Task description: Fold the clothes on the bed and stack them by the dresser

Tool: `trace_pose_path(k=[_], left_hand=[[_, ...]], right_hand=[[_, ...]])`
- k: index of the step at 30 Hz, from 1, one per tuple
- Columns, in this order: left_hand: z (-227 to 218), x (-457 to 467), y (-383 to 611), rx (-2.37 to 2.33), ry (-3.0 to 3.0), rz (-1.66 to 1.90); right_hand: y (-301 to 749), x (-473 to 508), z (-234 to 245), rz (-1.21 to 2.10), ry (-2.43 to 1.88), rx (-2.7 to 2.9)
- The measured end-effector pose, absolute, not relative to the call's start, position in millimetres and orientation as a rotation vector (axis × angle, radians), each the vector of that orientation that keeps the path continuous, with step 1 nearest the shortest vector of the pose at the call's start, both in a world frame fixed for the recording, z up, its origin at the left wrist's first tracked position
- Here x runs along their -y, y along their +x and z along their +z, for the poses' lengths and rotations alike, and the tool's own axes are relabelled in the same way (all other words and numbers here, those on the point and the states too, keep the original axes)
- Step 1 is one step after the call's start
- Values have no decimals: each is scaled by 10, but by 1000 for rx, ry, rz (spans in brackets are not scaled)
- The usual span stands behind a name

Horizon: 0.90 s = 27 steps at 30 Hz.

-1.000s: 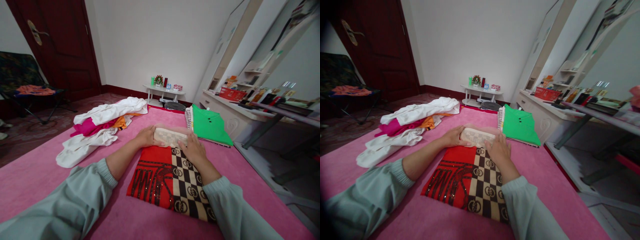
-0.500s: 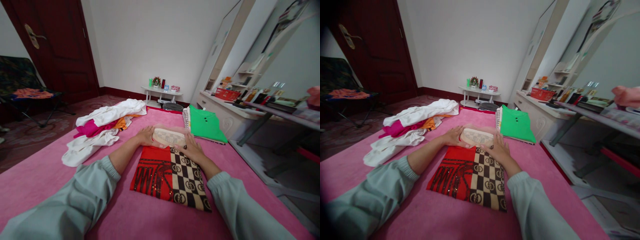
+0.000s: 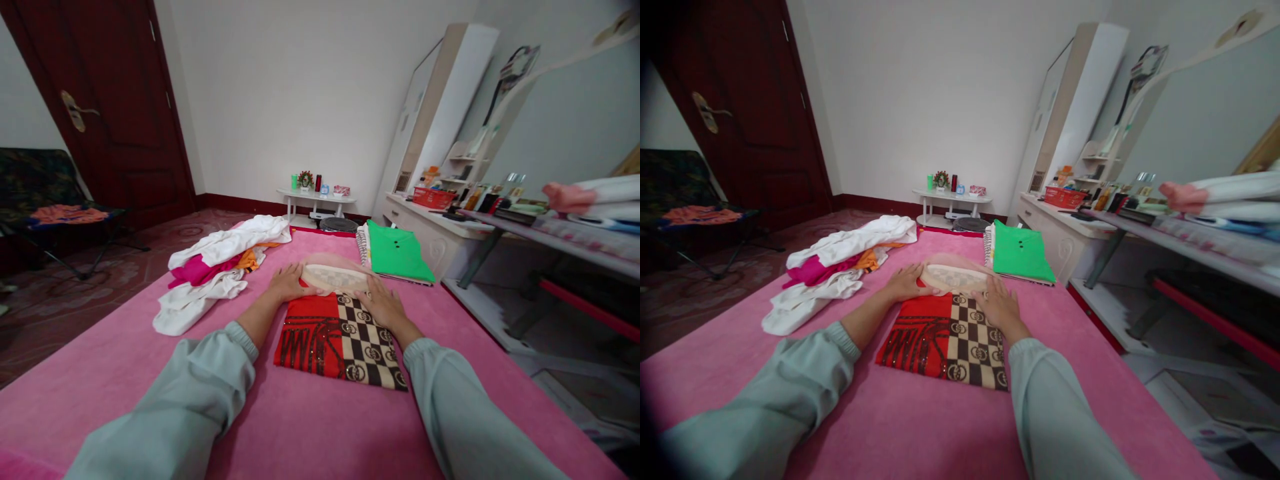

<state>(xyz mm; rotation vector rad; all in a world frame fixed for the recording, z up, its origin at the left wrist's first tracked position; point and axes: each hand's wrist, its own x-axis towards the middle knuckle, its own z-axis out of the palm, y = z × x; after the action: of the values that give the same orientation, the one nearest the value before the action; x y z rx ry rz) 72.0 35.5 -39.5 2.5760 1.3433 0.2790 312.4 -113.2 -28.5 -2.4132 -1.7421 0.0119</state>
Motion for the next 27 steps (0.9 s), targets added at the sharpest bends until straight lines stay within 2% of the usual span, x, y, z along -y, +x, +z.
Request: trace_pose_path(k=[13, 21, 24, 27], left_hand=[[-355, -269, 710, -1389, 2567, 379], [-348, -232, 671, -1339, 2447, 736], [-291, -146, 676, -1315, 2402, 821], [-191, -75, 682, -1420, 2333, 834]], right_hand=[[3201, 1129, -333, -9, -2225, 1694], [3279, 1160, -314, -159, -1703, 1491], [3257, 1228, -210, -261, -1755, 1323], [3272, 1278, -104, -266, -2020, 1201]])
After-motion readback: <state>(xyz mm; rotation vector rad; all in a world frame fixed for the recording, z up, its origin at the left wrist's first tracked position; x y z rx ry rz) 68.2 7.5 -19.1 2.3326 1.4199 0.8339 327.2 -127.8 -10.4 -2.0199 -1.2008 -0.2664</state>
